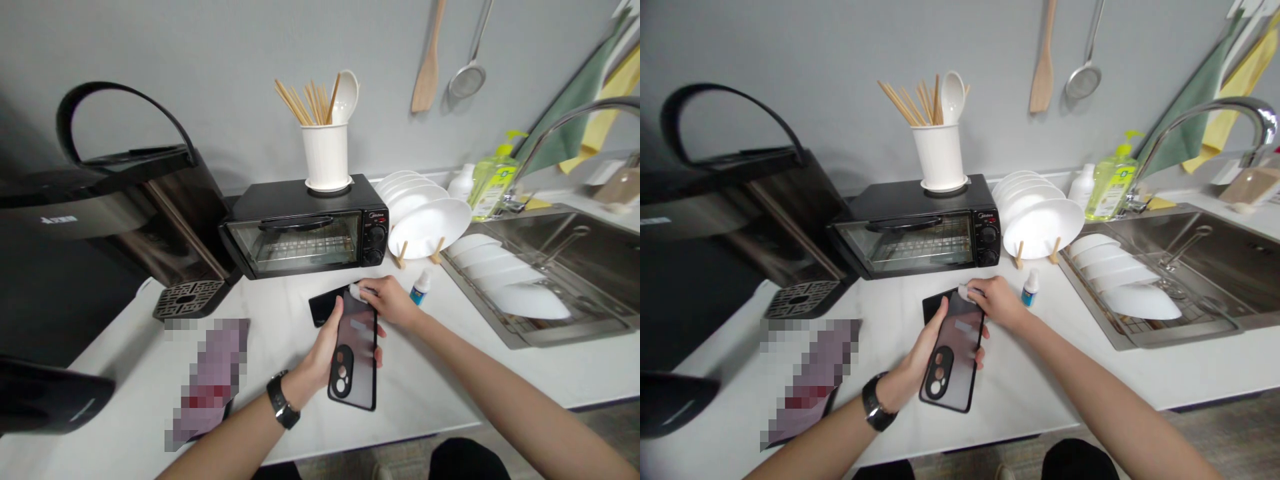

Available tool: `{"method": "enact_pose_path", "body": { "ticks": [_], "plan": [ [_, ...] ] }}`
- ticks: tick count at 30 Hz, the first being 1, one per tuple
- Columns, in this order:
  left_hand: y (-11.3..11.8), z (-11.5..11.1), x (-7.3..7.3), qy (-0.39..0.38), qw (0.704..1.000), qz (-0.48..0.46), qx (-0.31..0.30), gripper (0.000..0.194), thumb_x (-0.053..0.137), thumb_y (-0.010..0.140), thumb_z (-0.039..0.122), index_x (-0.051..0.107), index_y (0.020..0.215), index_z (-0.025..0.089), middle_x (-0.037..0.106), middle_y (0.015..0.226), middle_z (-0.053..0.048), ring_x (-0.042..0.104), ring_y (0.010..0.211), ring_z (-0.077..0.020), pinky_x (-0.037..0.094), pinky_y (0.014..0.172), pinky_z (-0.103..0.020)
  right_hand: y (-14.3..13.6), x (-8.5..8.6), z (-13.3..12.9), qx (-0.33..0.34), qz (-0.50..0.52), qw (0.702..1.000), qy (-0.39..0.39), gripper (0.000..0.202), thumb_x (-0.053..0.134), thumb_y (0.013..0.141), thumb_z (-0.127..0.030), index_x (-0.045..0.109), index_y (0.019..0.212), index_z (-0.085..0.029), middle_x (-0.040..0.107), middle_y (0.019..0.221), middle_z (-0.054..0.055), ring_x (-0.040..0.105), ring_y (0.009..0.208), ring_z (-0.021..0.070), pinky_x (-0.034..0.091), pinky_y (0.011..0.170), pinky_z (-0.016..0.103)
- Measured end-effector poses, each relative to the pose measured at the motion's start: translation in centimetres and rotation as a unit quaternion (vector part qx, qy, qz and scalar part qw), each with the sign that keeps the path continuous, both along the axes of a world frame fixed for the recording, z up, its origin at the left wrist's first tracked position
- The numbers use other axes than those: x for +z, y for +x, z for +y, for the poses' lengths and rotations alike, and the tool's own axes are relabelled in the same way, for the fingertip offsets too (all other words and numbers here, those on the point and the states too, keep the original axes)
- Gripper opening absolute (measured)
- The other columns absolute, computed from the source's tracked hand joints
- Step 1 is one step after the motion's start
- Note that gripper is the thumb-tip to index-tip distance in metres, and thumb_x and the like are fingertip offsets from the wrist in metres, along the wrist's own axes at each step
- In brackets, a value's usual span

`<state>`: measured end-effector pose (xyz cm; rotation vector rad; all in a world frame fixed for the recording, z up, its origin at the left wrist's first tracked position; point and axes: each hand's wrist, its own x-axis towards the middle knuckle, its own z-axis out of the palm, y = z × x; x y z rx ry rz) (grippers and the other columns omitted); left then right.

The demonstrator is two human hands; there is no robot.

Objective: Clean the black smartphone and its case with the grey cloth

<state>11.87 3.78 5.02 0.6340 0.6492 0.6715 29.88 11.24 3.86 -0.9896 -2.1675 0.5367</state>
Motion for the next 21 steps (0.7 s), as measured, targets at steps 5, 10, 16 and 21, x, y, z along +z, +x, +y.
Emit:
{"method": "enact_pose_path", "body": {
  "ticks": [5,10,16,21],
  "plan": [
    [0.09,-0.13,0.39,0.004,1.0,0.017,-0.017,0.082,0.038,0.088,0.088,0.069,0.094,0.012,0.07,0.076,-0.01,0.065,0.059,-0.0191,0.048,0.055,-0.027,-0.04,-0.09,-0.06,-0.019,-0.001,1.0,0.012,0.034,0.056,0.101,-0.034,0.062,0.071,-0.02,0.055,0.057,-0.002,0.051,0.053,0.0148,0.036,0.06,0.026],
    [-0.23,0.23,0.71,0.015,0.999,0.029,0.031,0.077,0.037,0.09,0.085,0.068,0.098,0.015,0.069,0.068,-0.008,0.064,0.057,-0.0188,0.047,0.055,-0.026,-0.37,0.06,-0.24,0.0,0.026,1.0,0.001,0.029,0.045,0.105,-0.029,0.072,0.109,-0.021,0.075,0.093,0.005,0.067,0.077,0.0177,0.047,0.07,0.025],
    [-0.11,-0.05,0.3,-0.007,0.998,0.014,-0.056,0.087,0.035,0.085,0.092,0.07,0.094,0.012,0.068,0.069,-0.01,0.066,0.06,-0.0206,0.049,0.059,-0.028,0.03,-0.3,-0.08,-0.047,0.023,0.999,-0.012,0.035,0.062,0.098,-0.036,0.062,0.067,-0.02,0.057,0.055,-0.002,0.051,0.052,0.0139,0.038,0.058,0.024],
    [-0.5,0.51,0.19,0.012,0.999,0.036,0.002,0.089,0.035,0.085,0.093,0.069,0.099,0.012,0.069,0.069,-0.01,0.068,0.062,-0.0225,0.047,0.057,-0.028,-0.26,-0.11,-0.23,0.008,0.031,0.999,-0.015,0.031,0.047,0.102,-0.031,0.074,0.114,-0.022,0.078,0.102,0.007,0.069,0.079,0.019,0.05,0.074,0.028]
  ]
}}
